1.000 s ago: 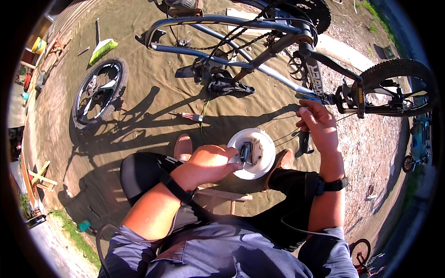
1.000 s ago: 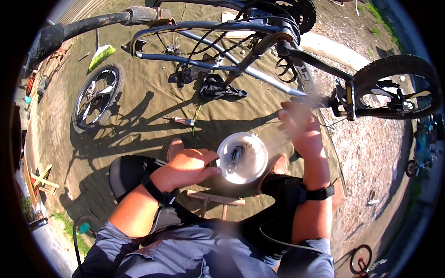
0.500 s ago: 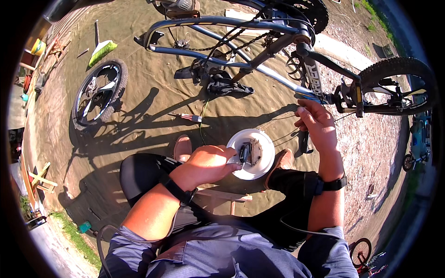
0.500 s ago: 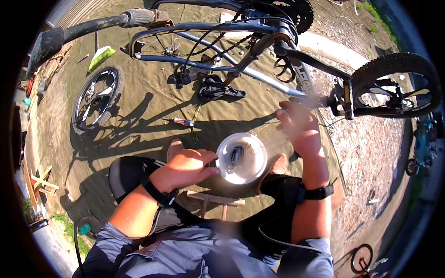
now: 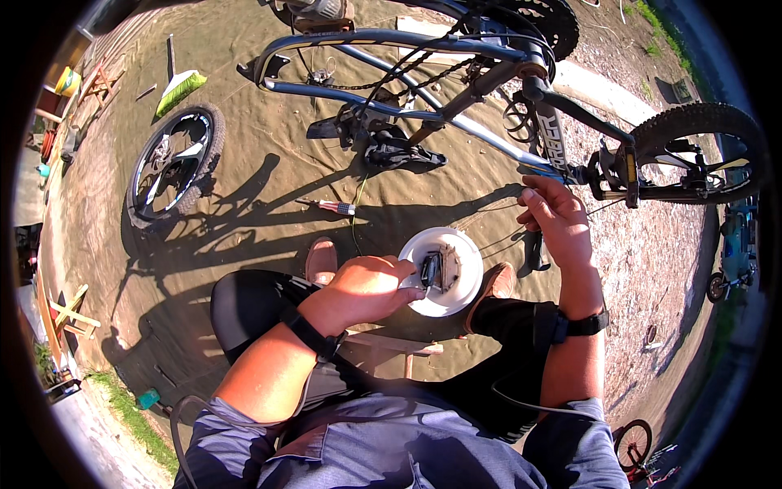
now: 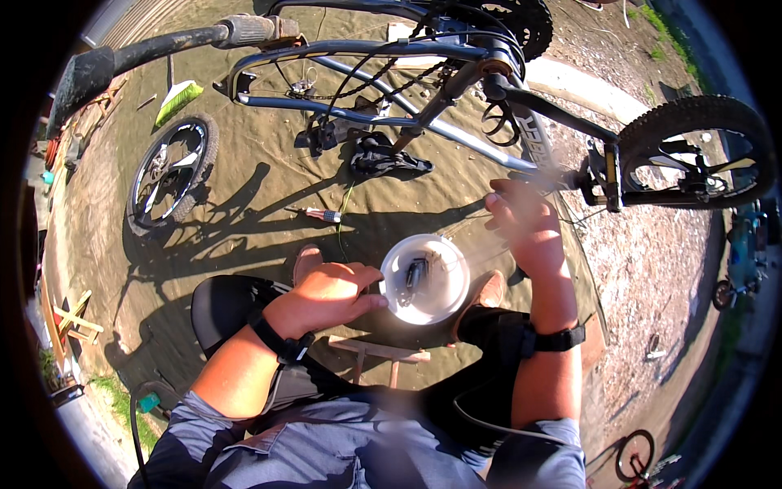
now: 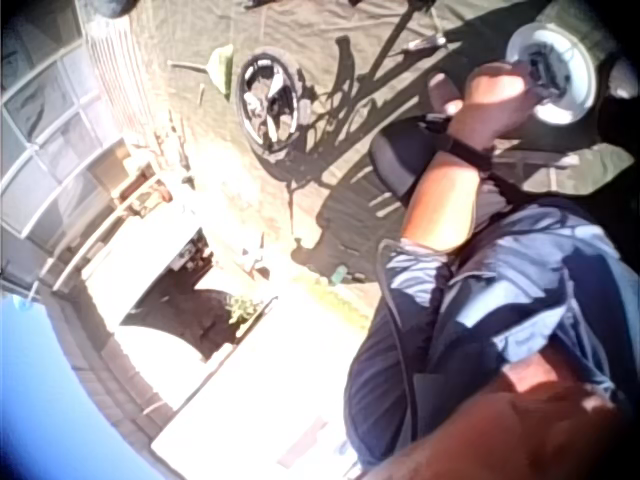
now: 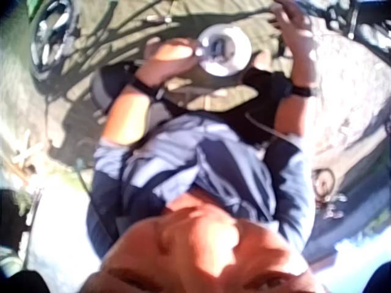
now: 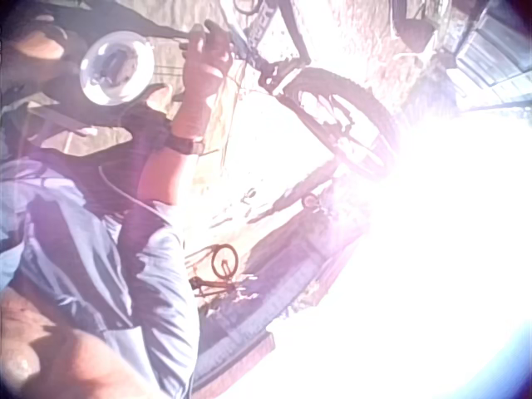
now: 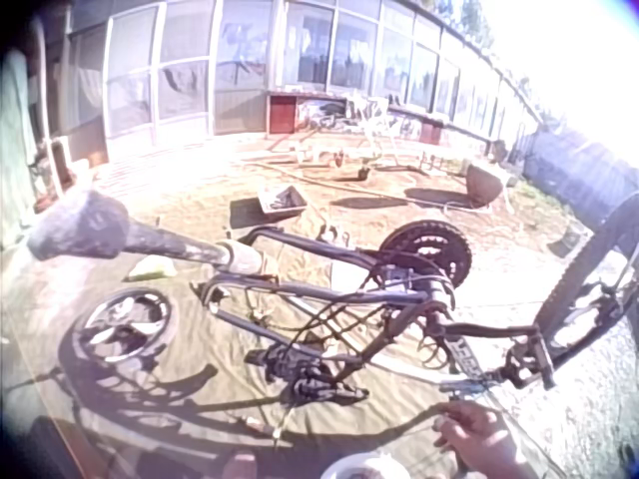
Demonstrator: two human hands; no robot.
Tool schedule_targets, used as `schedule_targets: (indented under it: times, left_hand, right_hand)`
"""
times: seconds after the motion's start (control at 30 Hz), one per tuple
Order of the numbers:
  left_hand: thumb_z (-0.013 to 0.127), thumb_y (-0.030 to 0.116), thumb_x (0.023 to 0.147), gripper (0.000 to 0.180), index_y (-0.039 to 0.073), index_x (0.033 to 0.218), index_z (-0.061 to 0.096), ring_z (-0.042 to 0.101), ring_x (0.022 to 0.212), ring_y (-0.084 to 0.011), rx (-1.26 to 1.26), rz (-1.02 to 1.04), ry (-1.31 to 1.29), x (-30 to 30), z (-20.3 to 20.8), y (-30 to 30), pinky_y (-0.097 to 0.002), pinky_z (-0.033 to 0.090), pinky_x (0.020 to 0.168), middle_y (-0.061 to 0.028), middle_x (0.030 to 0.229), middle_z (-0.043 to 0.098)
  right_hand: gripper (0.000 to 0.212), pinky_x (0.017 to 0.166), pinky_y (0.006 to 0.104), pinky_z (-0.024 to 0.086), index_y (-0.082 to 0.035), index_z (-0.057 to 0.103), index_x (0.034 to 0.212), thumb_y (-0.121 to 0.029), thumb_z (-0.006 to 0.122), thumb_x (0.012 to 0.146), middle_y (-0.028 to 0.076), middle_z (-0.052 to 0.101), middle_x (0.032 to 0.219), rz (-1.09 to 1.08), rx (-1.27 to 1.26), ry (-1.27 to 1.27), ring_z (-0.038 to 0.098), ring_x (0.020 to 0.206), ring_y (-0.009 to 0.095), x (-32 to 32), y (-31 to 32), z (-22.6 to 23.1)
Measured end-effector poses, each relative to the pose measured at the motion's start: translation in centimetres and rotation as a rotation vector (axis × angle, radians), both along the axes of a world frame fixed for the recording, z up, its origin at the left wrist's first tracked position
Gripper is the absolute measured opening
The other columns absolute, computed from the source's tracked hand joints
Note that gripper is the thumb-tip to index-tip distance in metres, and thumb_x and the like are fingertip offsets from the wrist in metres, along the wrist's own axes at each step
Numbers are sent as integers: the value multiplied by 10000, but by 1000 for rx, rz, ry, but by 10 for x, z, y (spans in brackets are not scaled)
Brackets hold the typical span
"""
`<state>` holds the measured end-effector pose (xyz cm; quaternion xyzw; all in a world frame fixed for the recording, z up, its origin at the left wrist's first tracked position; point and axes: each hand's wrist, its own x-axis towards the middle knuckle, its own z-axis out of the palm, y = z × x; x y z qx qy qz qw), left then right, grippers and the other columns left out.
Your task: The person manipulates a bicycle brake caliper and handles small metal components by hand over a bucket before attempting to thread a cable and fit the caliper to the frame.
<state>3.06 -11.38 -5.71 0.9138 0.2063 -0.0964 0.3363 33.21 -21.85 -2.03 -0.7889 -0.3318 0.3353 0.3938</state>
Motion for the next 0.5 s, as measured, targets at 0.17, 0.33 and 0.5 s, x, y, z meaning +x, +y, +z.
schedule_targets:
  times: [0.17, 0.33, 0.5]
  left_hand:
    - [606, 499, 948, 403, 161, 1155, 681, 708, 967, -243, 1, 1, 9, 0, 1, 0, -510, 404, 827, -19, 1014, 738]
    - [602, 497, 951, 408, 156, 1162, 681, 707, 978, -251, -18, -1, 25, 1, 2, 1, -509, 405, 830, -30, 1032, 741]
    - [601, 495, 953, 410, 153, 1165, 680, 706, 984, -255, -27, 3, 7, 0, -1, 1, -510, 402, 837, -36, 1037, 740]
  right_hand:
    - [357, 658, 228, 516, -34, 627, 1328, -211, 633, 1018, 46, 699, 974, 8, -4, -8, 697, 769, 99, 0, 0, 0]
    - [360, 662, 224, 513, -33, 623, 1333, -210, 629, 1020, 41, 698, 977, 15, -23, -4, 694, 772, 95, -1, 2, 3]
    - [364, 664, 221, 508, -30, 617, 1338, -206, 623, 1020, 36, 694, 979, 22, -25, -2, 689, 773, 90, -1, 2, 3]
